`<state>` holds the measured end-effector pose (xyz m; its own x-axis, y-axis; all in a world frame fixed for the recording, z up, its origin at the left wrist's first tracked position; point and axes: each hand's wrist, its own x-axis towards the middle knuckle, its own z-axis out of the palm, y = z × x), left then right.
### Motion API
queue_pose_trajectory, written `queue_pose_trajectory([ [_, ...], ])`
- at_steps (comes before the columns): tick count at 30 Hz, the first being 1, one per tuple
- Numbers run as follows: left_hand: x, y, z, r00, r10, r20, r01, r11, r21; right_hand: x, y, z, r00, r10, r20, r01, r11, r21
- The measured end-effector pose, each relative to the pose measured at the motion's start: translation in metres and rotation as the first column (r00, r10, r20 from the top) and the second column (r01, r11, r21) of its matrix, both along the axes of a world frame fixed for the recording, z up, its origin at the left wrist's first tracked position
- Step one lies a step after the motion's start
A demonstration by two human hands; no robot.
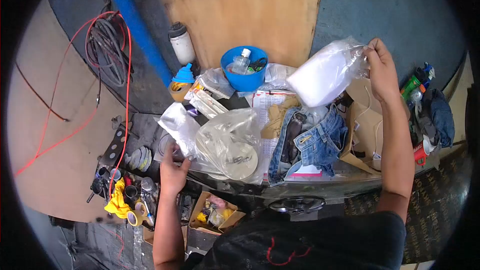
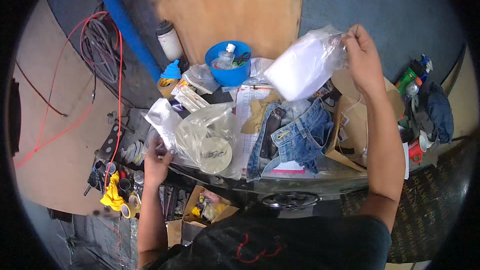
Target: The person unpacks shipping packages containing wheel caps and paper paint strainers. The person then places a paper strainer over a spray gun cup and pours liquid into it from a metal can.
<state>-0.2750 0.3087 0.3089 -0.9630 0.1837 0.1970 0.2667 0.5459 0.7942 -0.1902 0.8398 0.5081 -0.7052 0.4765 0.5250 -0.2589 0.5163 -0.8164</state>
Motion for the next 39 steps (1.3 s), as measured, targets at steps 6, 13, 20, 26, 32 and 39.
queue_pose_trajectory([
  [6,0.005,-0.002,0.016,0.998,0.035,0.055,-0.036,0.999,0.026,0.014,-0.011,-0.005,0.999,0.054,-0.006,-0.055,0.987,-0.15],
  [13,0.077,-0.057,0.006,0.993,0.09,0.076,-0.114,0.907,0.406,0.065,-0.011,0.03,0.936,0.277,-0.217,-0.299,0.951,-0.076],
  [20,0.2,-0.043,-0.011,0.86,-0.416,0.295,0.198,0.805,0.559,0.119,-0.176,0.021,0.908,0.419,0.027,-0.419,0.908,0.005],
  [26,0.282,-0.049,-0.061,0.683,-0.663,0.306,0.359,0.67,0.65,0.162,-0.312,-0.087,0.589,0.703,0.399,-0.807,0.533,0.254],
  [32,0.405,-0.129,-0.131,0.822,-0.376,0.427,-0.433,0.074,0.898,0.267,-0.438,-0.161,0.48,0.792,0.379,-0.803,0.57,-0.174],
  [39,0.523,-0.159,-0.146,0.778,-0.202,0.595,-0.624,-0.142,0.768,0.34,-0.497,-0.195,0.145,0.784,0.604,-0.985,0.169,0.017],
])
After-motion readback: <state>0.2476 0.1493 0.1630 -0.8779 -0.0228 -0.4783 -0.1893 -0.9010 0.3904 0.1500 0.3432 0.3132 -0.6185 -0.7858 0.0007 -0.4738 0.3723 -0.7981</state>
